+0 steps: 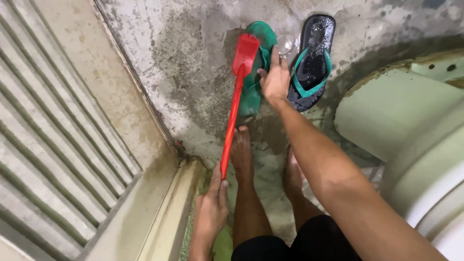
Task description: Scrubbing flip-flops with a brush and cleaning the surrounding bathroom floor area with water.
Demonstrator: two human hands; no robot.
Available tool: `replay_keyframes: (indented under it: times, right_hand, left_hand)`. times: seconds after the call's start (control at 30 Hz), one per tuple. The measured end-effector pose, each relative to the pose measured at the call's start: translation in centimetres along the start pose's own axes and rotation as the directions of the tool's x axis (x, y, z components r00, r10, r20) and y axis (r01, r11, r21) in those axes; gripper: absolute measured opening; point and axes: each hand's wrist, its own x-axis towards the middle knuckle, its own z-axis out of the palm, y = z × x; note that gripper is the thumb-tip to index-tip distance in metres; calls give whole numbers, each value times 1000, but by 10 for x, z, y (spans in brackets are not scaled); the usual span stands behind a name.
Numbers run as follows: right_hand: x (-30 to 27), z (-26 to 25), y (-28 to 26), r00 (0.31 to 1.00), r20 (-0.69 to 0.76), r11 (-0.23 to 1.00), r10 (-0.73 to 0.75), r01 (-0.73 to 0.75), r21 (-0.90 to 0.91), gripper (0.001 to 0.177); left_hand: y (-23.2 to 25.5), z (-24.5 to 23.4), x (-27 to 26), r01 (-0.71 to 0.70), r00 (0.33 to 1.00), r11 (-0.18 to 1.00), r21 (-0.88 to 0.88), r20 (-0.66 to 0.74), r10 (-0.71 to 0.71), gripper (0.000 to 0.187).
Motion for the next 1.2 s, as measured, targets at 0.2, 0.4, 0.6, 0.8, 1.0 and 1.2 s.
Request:
replay_keyframes:
  times: [0.2, 0.4, 0.6, 0.8, 1.0, 1.2]
  right_hand:
    - [7, 15, 14, 992, 103, 982, -76, 92, -165, 87]
    - [12, 6, 11, 973, 197, 978, -121, 151, -141, 86]
    - [14, 2, 6, 958, 271, 973, -96, 147, -176, 84]
    - [20, 3, 10, 951, 273, 961, -145, 201, -189, 78]
    - [20, 7, 26, 959, 218, 971, -183, 211, -113, 46]
    - [13, -15, 0, 960, 220, 971, -172, 203, -124, 64]
  left_hand:
    - [-3, 22, 7, 44, 997, 997, 63, 56, -48, 59]
    - [7, 36, 14, -63, 998, 996, 63, -4, 64, 59]
    - [11, 61, 46, -320, 944, 946, -51, -101, 314, 61]
    - [107, 47, 112, -300, 946, 954, 6, -127, 298, 60]
    - [45, 96, 146, -601, 682, 772, 208, -369, 631, 50]
    - [101, 104, 234, -242, 962, 955, -169, -171, 214, 55]
